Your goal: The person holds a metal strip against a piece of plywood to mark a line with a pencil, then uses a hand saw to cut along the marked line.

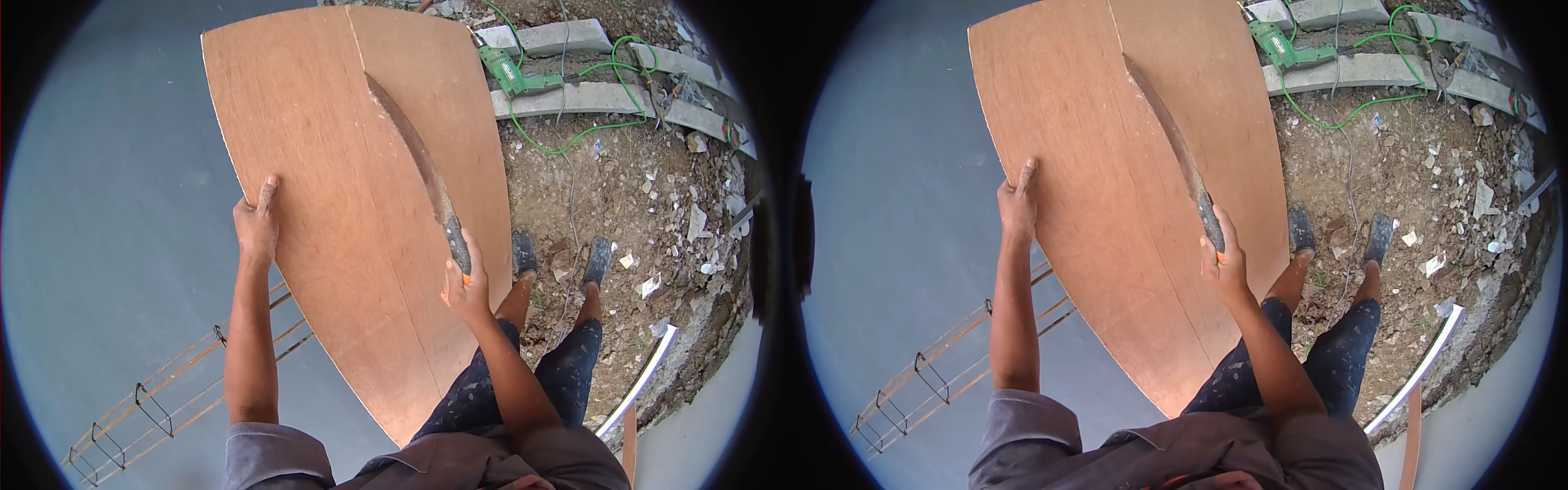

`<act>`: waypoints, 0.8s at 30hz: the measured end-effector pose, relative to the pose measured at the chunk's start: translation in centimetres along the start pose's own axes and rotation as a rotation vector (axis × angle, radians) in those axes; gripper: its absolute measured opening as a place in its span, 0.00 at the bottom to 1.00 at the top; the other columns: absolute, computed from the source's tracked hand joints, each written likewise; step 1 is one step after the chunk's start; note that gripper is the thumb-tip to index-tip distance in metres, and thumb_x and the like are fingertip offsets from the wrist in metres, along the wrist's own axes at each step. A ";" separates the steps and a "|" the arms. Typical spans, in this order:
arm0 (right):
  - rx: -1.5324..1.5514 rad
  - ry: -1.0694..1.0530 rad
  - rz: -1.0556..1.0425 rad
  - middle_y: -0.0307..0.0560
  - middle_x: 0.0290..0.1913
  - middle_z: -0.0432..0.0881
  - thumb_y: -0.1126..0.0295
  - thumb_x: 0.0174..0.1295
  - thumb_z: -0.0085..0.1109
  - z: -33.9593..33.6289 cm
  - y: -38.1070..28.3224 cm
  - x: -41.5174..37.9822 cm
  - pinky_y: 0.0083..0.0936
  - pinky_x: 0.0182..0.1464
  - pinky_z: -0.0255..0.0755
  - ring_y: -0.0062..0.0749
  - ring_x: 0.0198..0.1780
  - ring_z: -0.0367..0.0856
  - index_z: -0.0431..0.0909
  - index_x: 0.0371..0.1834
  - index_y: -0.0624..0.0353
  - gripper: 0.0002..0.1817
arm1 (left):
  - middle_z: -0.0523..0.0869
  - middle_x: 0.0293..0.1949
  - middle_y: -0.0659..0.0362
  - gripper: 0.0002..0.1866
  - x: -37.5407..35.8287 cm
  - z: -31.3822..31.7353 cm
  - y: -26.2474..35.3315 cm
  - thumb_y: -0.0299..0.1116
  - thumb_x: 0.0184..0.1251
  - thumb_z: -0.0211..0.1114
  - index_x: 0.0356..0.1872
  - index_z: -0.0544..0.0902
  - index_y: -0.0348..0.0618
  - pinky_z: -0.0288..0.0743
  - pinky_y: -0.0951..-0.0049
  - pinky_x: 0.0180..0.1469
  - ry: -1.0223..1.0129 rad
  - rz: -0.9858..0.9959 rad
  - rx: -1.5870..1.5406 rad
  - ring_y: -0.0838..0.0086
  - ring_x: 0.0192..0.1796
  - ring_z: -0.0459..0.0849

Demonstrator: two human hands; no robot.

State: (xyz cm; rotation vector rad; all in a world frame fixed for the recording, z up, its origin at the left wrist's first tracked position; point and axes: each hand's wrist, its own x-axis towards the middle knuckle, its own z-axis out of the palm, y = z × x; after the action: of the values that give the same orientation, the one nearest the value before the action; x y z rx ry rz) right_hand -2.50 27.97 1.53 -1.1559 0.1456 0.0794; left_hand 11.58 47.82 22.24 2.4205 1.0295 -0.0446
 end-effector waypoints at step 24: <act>0.087 -0.037 0.346 0.59 0.61 0.72 0.76 0.65 0.50 0.8 -0.7 1.2 0.27 0.60 0.67 0.38 0.61 0.74 0.56 0.69 0.63 0.28 | 0.83 0.42 0.47 0.31 -0.3 0.0 -0.8 0.51 0.64 0.63 0.48 0.77 0.25 0.74 0.69 0.49 -0.006 -0.004 0.048 0.68 0.43 0.82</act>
State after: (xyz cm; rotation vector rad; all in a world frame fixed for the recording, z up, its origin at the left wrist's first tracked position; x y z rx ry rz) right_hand -1.20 28.38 2.30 -1.0327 0.3123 0.3969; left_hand 10.81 48.06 21.93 2.4599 1.0414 -0.0792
